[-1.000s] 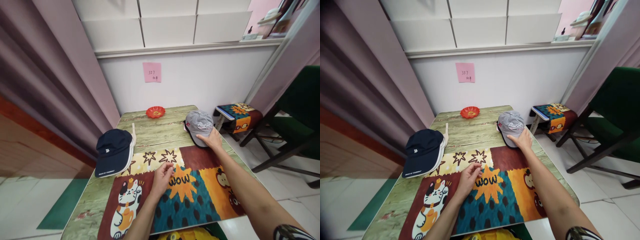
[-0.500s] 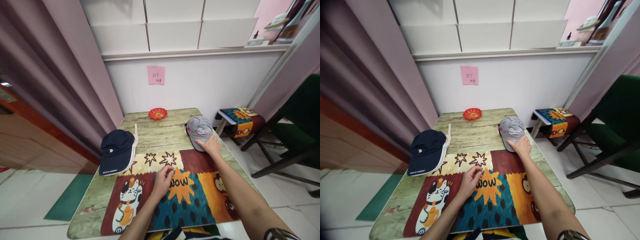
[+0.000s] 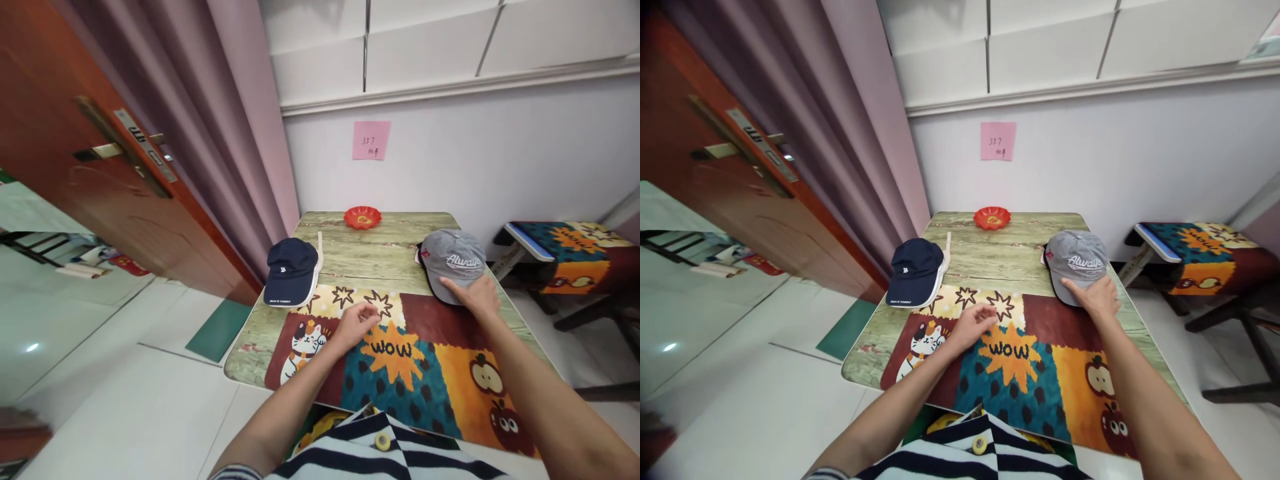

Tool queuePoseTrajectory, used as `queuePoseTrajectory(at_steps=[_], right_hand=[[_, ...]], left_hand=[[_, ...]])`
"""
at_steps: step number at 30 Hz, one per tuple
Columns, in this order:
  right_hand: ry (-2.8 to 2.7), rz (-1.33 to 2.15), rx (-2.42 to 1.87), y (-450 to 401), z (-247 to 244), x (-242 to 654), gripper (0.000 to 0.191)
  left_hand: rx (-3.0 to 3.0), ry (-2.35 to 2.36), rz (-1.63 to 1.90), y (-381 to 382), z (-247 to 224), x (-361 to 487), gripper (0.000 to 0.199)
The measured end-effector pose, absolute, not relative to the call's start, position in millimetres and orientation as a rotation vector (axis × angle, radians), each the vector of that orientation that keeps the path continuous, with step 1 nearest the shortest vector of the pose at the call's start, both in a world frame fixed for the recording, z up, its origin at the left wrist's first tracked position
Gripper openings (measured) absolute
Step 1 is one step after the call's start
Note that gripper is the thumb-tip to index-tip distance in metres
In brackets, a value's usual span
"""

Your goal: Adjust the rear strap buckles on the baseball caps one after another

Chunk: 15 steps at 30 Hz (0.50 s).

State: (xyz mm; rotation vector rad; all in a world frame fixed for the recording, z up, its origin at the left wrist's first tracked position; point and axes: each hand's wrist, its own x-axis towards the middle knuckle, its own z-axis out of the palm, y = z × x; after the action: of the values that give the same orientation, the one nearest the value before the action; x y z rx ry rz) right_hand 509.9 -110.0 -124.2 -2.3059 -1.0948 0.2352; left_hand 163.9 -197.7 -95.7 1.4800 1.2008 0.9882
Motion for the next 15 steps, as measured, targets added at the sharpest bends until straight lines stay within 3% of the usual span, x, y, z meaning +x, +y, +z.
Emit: queuePoseTrajectory(at_steps=[7,10,15], right_hand=[[-1.187,-0.242,-1.733,-153.7,-108.8,508.4,0.098],[-1.265,-0.226,-1.655,-171.7,-94.5,493.8,0.079],[-1.305,-0.106,-1.660,-177.8,-70.7,473.7,0.053]], left_hand=[[1.517,1.918,1.469,-98.5,-22.9,34.1,0.024],[1.432,2.498,1.264,-72.0,-15.7,-16.6,0.034],[1.356,2.517,1.194,-58.6,-34.6,-41.9,0.025]])
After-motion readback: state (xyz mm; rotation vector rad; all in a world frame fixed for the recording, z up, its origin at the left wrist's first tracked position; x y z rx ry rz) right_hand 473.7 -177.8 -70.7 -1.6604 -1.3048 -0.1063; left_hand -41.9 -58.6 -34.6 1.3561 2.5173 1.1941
